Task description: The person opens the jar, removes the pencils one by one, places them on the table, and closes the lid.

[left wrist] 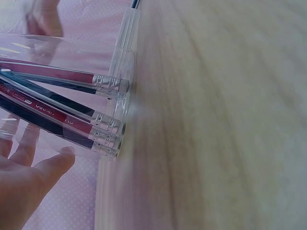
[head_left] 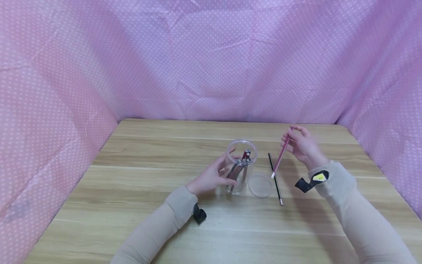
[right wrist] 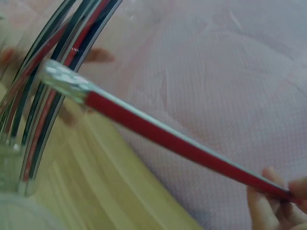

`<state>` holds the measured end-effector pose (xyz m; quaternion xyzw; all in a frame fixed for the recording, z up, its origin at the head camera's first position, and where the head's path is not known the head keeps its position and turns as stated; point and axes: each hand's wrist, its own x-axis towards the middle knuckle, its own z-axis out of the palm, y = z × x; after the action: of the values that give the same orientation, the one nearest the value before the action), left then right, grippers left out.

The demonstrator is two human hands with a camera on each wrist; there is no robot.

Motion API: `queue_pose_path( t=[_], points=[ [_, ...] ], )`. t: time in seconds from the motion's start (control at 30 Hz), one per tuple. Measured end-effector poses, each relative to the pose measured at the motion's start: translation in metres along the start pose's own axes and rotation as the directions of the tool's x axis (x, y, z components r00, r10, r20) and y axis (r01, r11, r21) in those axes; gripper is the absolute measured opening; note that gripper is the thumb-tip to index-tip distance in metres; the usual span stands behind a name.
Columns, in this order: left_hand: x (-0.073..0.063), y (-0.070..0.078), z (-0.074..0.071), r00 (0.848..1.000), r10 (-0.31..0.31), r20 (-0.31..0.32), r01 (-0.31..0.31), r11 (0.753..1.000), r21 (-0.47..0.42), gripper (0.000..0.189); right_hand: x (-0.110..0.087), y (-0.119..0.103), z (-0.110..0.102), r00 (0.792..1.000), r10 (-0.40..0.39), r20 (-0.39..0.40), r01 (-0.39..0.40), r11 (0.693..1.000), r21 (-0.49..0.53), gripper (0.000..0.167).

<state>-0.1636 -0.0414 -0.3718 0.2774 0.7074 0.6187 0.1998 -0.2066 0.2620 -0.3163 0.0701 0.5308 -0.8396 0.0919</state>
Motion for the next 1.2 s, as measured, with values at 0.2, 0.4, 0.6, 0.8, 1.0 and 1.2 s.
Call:
queue_pose_path(
  t=[0.2, 0.4, 0.6, 0.8, 1.0, 1.2],
  points=[
    [0.001, -0.002, 0.0, 0.999, 0.034, 0.002, -0.034, 0.999, -0.002, 0.098, 0.003, 0.015, -0.016, 0.975, 0.183, 0.125, -0.134, 0.937, -0.323, 0.016],
    [0.001, -0.001, 0.0, 0.999, 0.041, 0.001, -0.041, 0.999, -0.019, 0.099, 0.008, 0.026, -0.025, 0.979, 0.149, 0.139, -0.054, 0.847, -0.529, 0.025],
    [0.001, 0.0, 0.001, 1.0, 0.026, -0.004, -0.026, 0.999, -0.02, 0.1, 0.019, 0.031, -0.041, 0.992, 0.044, 0.118, 0.039, 0.781, -0.623, 0.032],
    [0.001, -0.003, -0.001, 1.0, 0.022, -0.004, -0.022, 1.0, -0.009, 0.101, 0.03, 0.039, -0.052, 0.995, 0.038, 0.096, 0.032, 0.776, -0.631, 0.04],
    [0.002, -0.003, -0.002, 1.0, 0.022, -0.01, -0.022, 1.0, 0.012, 0.101, 0.039, 0.049, -0.052, 0.994, 0.046, 0.1, 0.033, 0.744, -0.667, 0.047],
    [0.002, 0.0, -0.001, 1.0, 0.024, -0.009, -0.023, 1.0, 0.02, 0.099, 0.041, 0.053, -0.05, 0.991, 0.092, 0.096, -0.006, 0.75, -0.662, 0.049]
  ],
)
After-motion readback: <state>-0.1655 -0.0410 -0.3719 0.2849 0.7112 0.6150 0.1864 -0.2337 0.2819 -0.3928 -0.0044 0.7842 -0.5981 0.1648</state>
